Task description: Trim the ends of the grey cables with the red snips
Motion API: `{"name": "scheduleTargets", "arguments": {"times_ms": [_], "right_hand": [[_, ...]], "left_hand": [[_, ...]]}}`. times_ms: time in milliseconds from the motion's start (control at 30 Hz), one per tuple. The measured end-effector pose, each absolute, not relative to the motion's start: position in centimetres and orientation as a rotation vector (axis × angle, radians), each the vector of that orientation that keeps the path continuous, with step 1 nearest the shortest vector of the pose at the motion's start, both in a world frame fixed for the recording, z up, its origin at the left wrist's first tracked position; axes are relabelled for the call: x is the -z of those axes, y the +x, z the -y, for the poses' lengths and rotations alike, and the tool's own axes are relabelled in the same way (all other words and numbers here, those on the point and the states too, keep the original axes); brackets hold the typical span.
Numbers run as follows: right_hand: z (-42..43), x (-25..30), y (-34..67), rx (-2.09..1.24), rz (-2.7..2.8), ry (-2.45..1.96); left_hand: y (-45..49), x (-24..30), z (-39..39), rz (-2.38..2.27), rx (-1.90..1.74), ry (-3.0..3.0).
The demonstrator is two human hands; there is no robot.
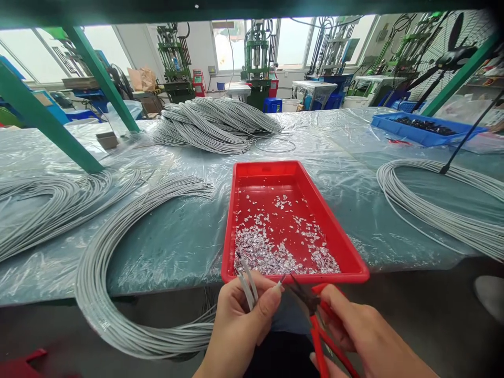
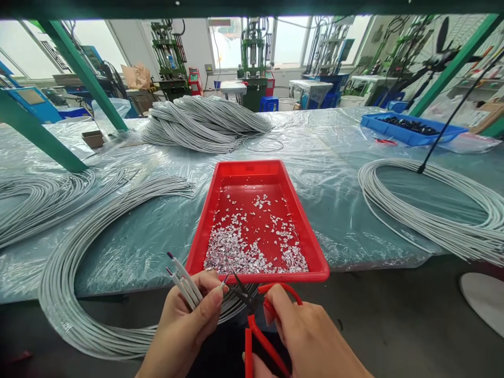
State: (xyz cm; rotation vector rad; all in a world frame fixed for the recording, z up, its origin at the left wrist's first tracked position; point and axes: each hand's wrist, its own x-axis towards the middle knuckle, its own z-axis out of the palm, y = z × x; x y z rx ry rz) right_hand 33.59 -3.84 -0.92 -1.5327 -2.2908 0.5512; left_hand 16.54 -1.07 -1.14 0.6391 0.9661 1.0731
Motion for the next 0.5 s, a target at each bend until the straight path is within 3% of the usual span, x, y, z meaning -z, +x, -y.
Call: {"name": "scheduleTargets", "arguments": {"times_ms": [267,500], "right_hand": [[3.7,0.6,33.7,-0.774,2.288,-1.634],[3.7,0.3,32.3,-1.111,1.214,-1.589]], "left_hand": [[15.8,2.1,0.9,-0.764,-1.003,0.661],[16.2,2.1,1.2,-0.887,-1.039,0.650]]}}
